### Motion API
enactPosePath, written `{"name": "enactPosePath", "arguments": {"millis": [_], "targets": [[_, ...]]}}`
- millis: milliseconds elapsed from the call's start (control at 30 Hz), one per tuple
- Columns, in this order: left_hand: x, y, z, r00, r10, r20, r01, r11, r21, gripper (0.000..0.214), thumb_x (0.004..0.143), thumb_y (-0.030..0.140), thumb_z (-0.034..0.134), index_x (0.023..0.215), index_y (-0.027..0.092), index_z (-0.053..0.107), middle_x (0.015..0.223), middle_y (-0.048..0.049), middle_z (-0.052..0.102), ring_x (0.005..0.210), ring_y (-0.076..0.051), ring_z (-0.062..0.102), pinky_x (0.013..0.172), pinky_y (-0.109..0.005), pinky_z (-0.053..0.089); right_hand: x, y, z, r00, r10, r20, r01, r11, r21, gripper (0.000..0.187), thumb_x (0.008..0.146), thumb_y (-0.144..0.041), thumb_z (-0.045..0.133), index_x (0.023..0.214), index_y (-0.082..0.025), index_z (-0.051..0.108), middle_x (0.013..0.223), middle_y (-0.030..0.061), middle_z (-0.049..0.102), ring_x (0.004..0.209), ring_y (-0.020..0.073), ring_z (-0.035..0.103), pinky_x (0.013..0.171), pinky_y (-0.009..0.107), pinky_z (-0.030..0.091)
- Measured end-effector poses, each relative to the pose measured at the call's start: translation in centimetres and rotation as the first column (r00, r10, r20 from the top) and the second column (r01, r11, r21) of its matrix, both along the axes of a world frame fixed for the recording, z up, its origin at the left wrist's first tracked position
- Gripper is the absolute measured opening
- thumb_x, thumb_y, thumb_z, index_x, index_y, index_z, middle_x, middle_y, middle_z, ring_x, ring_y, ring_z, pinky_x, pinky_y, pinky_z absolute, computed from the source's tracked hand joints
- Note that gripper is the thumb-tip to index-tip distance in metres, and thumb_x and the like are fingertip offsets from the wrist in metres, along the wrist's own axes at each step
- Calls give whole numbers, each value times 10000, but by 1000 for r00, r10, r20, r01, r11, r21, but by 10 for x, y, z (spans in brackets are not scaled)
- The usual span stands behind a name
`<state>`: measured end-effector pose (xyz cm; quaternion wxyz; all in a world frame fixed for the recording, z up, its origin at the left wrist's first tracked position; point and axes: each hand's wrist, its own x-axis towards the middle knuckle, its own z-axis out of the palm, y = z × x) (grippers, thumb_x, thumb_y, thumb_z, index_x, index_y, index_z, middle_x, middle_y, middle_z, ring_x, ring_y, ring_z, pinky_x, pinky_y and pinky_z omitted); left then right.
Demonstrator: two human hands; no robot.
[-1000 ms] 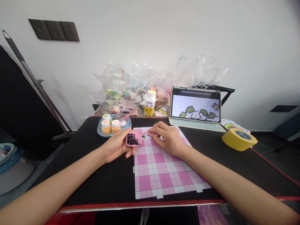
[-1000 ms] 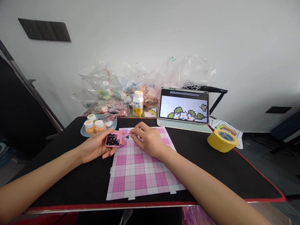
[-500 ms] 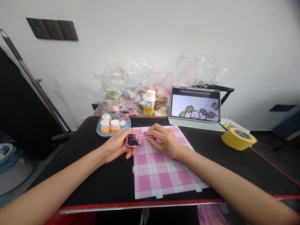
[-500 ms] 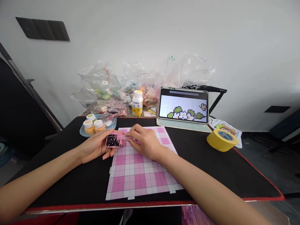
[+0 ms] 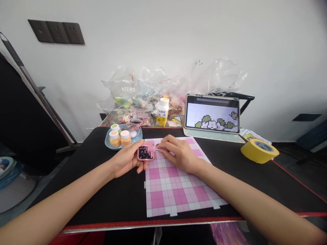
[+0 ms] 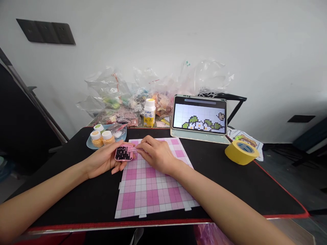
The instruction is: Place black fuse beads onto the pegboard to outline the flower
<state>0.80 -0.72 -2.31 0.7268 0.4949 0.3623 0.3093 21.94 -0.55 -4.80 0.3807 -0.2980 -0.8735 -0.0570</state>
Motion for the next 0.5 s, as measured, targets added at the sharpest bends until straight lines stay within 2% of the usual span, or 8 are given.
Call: {"name": "enactPosePath", "arguments": {"millis": [67, 167, 500], "targets": [[1, -1, 2, 1000, 8, 3, -8, 1000, -12, 408, 992, 341, 263, 879, 81, 557, 591, -92, 633, 410, -128, 563, 333, -191, 415, 1, -1, 2, 999, -24, -27, 23, 1000, -16, 209, 943, -265, 436, 965, -170, 620, 904, 66, 597, 756, 133, 577, 619, 255, 486], [1, -2, 4, 999, 36, 7, -36, 999, -19, 400, 994, 323, 253, 867, 87, 549, 629, -105, 649, 411, -130, 567, 324, -192, 410, 4, 0, 4, 997, -52, -51, 50, 998, -35, 195, 941, -263, 438, 949, -170, 609, 895, 63, 596, 738, 130, 574, 607, 250, 479], [0, -3, 7, 999, 53, 9, -53, 998, -37, 444, 993, 330, 252, 799, 79, 563, 559, -85, 615, 386, -117, 543, 314, -176, 389, 11, 4, 5, 994, -109, 2, 108, 991, -80, 172, 932, -240, 455, 933, -161, 608, 907, 60, 609, 710, 123, 577, 604, 243, 456]]}}
